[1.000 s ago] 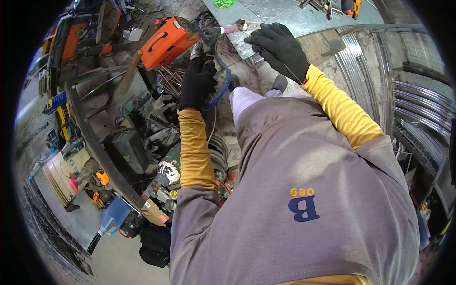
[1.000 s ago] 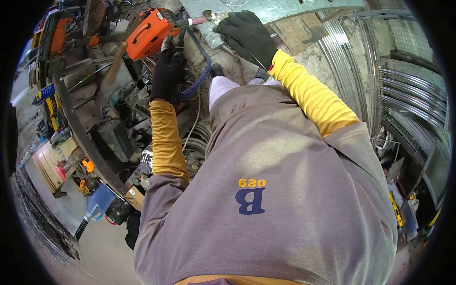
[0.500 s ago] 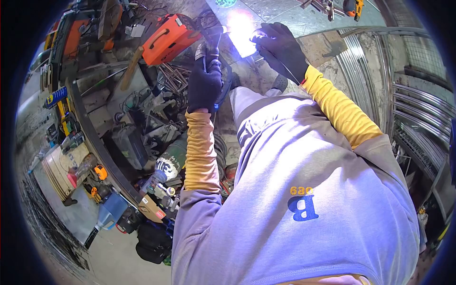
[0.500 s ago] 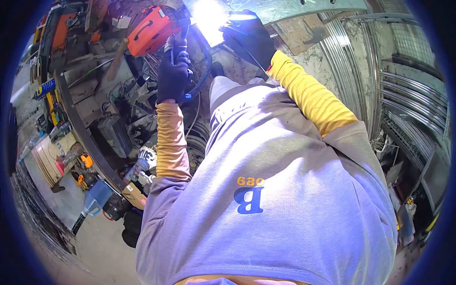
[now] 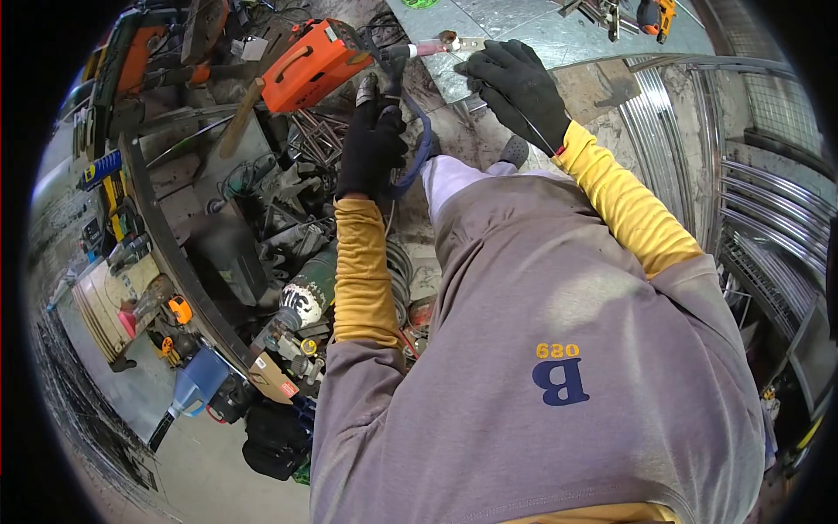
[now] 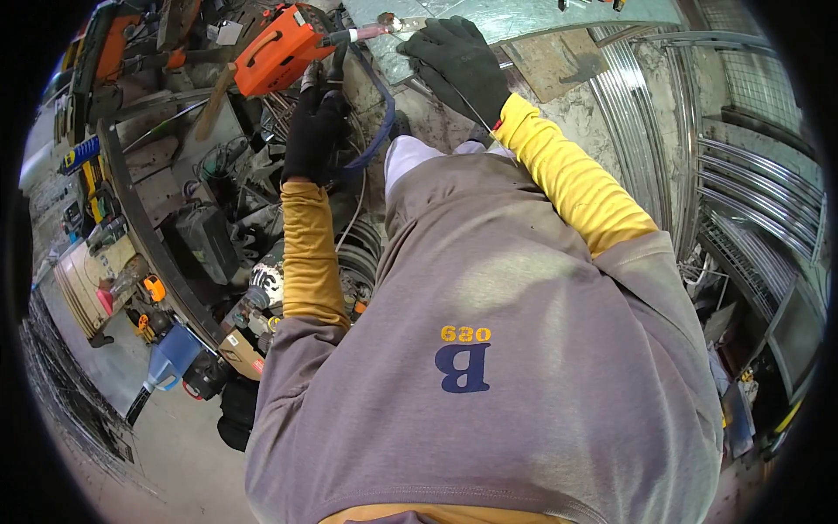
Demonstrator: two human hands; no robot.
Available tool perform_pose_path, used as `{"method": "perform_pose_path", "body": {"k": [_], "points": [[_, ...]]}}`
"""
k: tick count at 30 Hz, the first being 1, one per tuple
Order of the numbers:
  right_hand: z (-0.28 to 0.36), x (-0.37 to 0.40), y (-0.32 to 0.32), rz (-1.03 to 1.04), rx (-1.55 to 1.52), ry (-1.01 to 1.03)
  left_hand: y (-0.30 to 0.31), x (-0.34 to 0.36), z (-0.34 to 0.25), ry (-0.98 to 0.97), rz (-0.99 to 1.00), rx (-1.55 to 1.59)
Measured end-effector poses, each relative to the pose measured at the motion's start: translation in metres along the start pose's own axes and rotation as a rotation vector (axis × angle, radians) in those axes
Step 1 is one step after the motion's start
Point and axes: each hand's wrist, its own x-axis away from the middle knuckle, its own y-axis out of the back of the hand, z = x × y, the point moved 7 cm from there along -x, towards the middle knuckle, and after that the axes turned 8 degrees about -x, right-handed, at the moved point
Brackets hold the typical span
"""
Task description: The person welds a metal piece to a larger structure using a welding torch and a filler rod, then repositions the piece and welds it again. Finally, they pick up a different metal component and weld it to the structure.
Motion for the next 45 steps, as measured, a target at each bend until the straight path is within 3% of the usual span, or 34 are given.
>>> {"method": "perform_pose_path", "body": {"k": [10, 13, 14, 16, 18, 20, 21, 22, 24, 27, 36, 41, 45], "points": [[0.000, -0.001, 0.001, -0.020, -0.026, -0.023, -0.003, 0.000, 0.002, 0.029, -0.008, 0.021], [0.002, -0.002, 0.005, 0.013, -0.048, -0.050, -0.002, -0.003, 0.006, -0.055, -0.062, -0.044], [-0.005, 0.008, 0.000, -0.136, -0.069, 0.067, -0.002, -0.003, 0.007, -0.087, -0.050, 0.001], [-0.008, 0.013, -0.006, -0.138, -0.030, 0.078, -0.001, -0.002, 0.005, -0.099, -0.054, -0.110], [-0.010, 0.013, -0.008, -0.132, -0.037, 0.076, 0.001, -0.001, -0.004, -0.265, -0.136, -0.201], [-0.008, 0.011, -0.005, -0.124, -0.044, 0.075, 0.002, -0.003, -0.003, -0.305, -0.167, -0.284], [-0.003, 0.003, 0.000, -0.044, -0.067, 0.023, 0.004, -0.003, -0.007, -0.346, -0.197, -0.368], [-0.001, -0.002, 0.001, 0.036, -0.089, -0.028, 0.005, -0.006, 0.002, -0.220, -0.071, -0.241], [-0.001, -0.002, 0.000, -0.016, -0.038, 0.030, 0.007, -0.008, 0.006, -0.085, -0.020, -0.123], [-0.001, -0.003, 0.000, -0.022, -0.027, 0.013, 0.010, -0.008, -0.003, -0.036, 0.008, -0.116], [0.002, -0.005, 0.004, -0.049, -0.012, 0.025, 0.012, -0.009, -0.004, -0.042, 0.011, -0.092], [-0.005, -0.003, -0.005, 0.102, -0.029, -0.132, 0.008, -0.003, -0.005, -0.034, 0.006, -0.120], [-0.003, -0.002, -0.002, 0.029, -0.014, -0.039, 0.003, -0.006, 0.001, 0.016, 0.035, -0.035]]}}
